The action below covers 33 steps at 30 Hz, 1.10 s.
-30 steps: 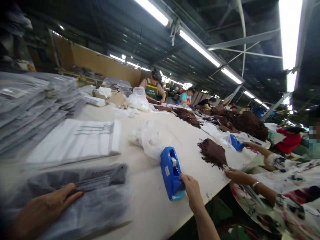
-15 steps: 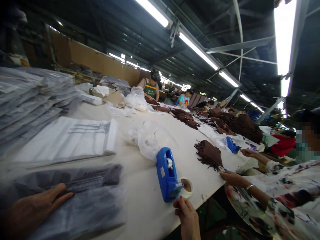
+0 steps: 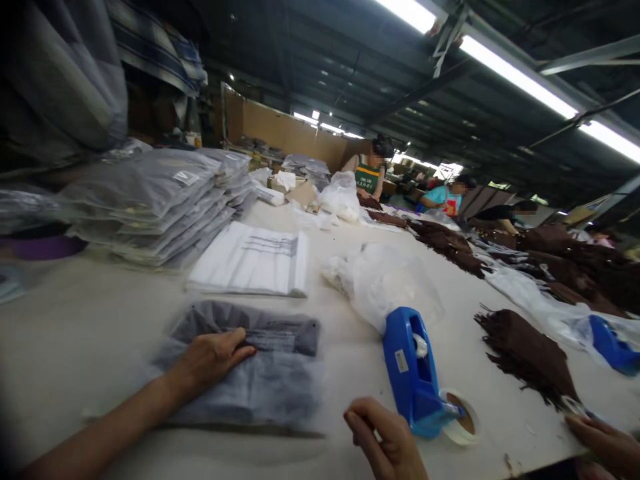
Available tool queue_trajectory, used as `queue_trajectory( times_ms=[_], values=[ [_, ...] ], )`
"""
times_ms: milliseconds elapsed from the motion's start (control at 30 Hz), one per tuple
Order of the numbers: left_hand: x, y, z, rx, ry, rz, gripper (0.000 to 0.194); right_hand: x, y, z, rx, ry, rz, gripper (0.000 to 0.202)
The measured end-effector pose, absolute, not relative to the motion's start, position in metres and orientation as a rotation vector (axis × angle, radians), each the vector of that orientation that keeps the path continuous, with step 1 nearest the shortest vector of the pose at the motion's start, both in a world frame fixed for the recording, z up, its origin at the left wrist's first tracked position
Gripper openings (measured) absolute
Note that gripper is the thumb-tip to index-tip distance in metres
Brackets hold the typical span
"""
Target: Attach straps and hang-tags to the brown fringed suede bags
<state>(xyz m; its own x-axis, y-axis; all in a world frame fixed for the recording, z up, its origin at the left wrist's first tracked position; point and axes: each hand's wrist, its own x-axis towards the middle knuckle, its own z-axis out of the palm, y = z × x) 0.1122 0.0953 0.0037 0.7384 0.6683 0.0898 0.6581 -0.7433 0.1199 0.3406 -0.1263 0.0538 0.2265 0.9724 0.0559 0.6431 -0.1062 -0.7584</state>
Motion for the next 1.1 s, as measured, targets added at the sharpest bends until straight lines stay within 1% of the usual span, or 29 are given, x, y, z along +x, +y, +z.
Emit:
queue_trajectory(
  times_ms=[100,200,267,367,467,567,700,767,867,967,1033,1100],
  values=[
    [0.111,0.095,0.002,2.873,1.067,0.236,0.029,0.334,-0.066,0.084,-1.805,-1.902,0.71,0.028],
    [0.111,0.095,-0.001,2.875,1.064,0.263,0.029,0.337,-0.015,0.087,-1.824,-2.092,0.929,0.026],
    [0.111,0.095,-0.002,2.868,1.057,0.272,0.029,0.339,0.01,0.078,-1.861,-2.117,1.042,0.025],
    [0.112,0.095,-0.004,2.846,1.045,0.27,0.029,0.343,0.034,0.06,-1.947,-2.055,1.123,0.027],
    [0.112,0.096,-0.004,2.836,1.037,0.291,0.029,0.35,0.042,0.049,-2.086,-1.915,1.079,0.033],
    [0.111,0.097,-0.003,2.836,1.035,0.317,0.03,0.361,0.034,0.046,-2.187,-1.771,0.856,0.035],
    [0.11,0.097,-0.004,2.819,1.026,0.315,0.03,0.357,0.001,0.047,-2.221,-1.566,0.367,0.034],
    [0.111,0.097,-0.005,2.802,1.023,0.3,0.031,0.339,-0.019,0.04,-2.116,-1.557,0.137,0.036],
    [0.114,0.095,-0.003,2.756,1.024,0.298,0.03,0.305,-0.039,0.013,-1.801,-1.894,-0.181,0.033],
    [0.111,0.098,0.005,2.726,0.995,0.273,0.03,0.281,-0.042,-0.022,-1.699,-2.068,-0.529,0.052],
    [0.1,0.103,0.013,2.754,0.97,0.223,0.031,0.275,-0.039,-0.039,-1.714,-2.048,-0.615,0.059],
    [0.078,0.11,0.021,2.777,0.964,0.187,0.034,0.275,-0.035,-0.048,-1.731,-2.033,-0.623,0.061]
  ],
)
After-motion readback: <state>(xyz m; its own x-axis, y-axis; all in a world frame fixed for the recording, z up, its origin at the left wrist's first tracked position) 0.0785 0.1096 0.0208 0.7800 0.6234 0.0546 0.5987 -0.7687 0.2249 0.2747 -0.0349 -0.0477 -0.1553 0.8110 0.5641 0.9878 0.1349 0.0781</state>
